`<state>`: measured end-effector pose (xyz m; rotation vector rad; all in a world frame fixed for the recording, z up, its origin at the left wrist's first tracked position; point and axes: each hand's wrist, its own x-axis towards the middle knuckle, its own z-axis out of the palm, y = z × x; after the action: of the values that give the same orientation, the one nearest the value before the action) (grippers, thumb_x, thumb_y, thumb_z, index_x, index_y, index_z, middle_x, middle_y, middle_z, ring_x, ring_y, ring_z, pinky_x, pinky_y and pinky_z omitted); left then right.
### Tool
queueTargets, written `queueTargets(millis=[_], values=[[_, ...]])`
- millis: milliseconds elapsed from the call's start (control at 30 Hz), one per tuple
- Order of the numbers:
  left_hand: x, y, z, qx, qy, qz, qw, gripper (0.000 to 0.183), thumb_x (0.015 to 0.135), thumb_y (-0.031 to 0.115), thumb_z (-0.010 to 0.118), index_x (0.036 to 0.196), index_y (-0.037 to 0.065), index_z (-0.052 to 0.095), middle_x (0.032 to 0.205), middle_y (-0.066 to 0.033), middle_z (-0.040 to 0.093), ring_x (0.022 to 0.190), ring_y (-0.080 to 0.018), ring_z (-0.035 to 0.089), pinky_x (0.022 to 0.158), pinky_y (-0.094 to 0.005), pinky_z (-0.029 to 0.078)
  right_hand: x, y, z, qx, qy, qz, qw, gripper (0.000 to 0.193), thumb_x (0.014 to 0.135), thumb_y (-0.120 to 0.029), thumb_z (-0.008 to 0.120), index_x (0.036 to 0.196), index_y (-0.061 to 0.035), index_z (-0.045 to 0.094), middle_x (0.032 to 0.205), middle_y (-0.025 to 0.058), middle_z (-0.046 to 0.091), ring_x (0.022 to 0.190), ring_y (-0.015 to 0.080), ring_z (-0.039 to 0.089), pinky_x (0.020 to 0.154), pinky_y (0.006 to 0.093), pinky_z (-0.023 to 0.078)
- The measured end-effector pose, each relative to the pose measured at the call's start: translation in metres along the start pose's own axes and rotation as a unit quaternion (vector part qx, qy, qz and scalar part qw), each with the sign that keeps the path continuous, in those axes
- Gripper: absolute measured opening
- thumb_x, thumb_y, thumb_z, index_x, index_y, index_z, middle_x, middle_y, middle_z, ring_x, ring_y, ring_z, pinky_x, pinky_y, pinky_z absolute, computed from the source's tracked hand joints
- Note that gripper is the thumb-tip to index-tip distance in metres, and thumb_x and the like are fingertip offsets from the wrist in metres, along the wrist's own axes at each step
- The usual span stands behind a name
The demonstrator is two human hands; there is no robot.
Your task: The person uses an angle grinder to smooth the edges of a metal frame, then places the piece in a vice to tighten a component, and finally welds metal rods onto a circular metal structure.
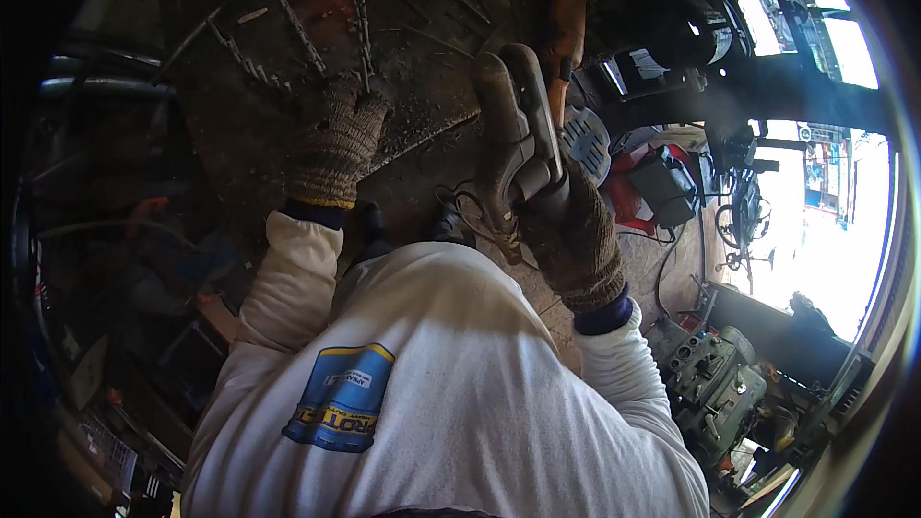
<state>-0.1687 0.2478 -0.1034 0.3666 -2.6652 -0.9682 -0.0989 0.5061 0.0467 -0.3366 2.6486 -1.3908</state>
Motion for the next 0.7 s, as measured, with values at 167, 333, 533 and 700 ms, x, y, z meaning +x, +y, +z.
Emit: queueTargets(millis=[167, 333, 533, 700], values=[[0.004, 0.016, -0.025, -0.184, -0.169, -0.15, 0.957, 0.026, 0.09, 0.028, 0.062, 0.107, 0.008, 0.065, 0.095, -0.0112, 0.069, 0.087, -0.0317, 0.065, 0.079, -0.0414, 0.051, 0.0, 0.009, -0.003, -0.063, 0.0, 0.003, 0.998, 0.053, 0.088, -0.022, 0.068, 0.132, 0.0007, 0.047, 0.11, 0.0154, 0.065, 0.096, 0.0256, 0.067, 0.082, 0.0362, 0.053], [-0.003, 0.007, -0.034, -0.453, -0.256, -0.268, 0.811, 0.022, 0.094, 0.017, 0.057, 0.11, 0.005, 0.064, 0.099, -0.009, 0.07, 0.092, -0.0244, 0.066, 0.081, -0.0357, 0.051, 0.001, 0.021, 0.0, -0.086, 0.008, -0.035, 0.996, 0.059, 0.088, -0.023, 0.069, 0.136, 0.0006, 0.044, 0.115, 0.0165, 0.064, 0.101, 0.0274, 0.066, 0.086, 0.0372, 0.053], [-0.016, -0.003, -0.037, -0.085, -0.119, 0.103, 0.984, 0.021, 0.089, 0.01, 0.055, 0.107, 0.012, 0.066, 0.119, -0.0108, 0.062, 0.106, -0.0301, 0.062, 0.09, -0.0412, 0.052, 0.002, 0.015, 0.005, -0.047, -0.011, -0.005, 0.999, 0.061, 0.088, -0.023, 0.069, 0.139, -0.0019, 0.043, 0.119, 0.0159, 0.063, 0.108, 0.0271, 0.064, 0.092, 0.0365, 0.051], [-0.018, -0.008, -0.037, -0.041, -0.118, 0.156, 0.98, 0.025, 0.089, 0.011, 0.055, 0.112, 0.014, 0.064, 0.118, -0.0114, 0.062, 0.106, -0.0294, 0.062, 0.09, -0.0405, 0.052, 0.011, -0.009, 0.003, -0.079, -0.057, 0.05, 0.994, 0.061, 0.092, -0.029, 0.065, 0.138, 0.0041, 0.042, 0.123, 0.0168, 0.06, 0.112, 0.0257, 0.06, 0.097, 0.037, 0.045]])
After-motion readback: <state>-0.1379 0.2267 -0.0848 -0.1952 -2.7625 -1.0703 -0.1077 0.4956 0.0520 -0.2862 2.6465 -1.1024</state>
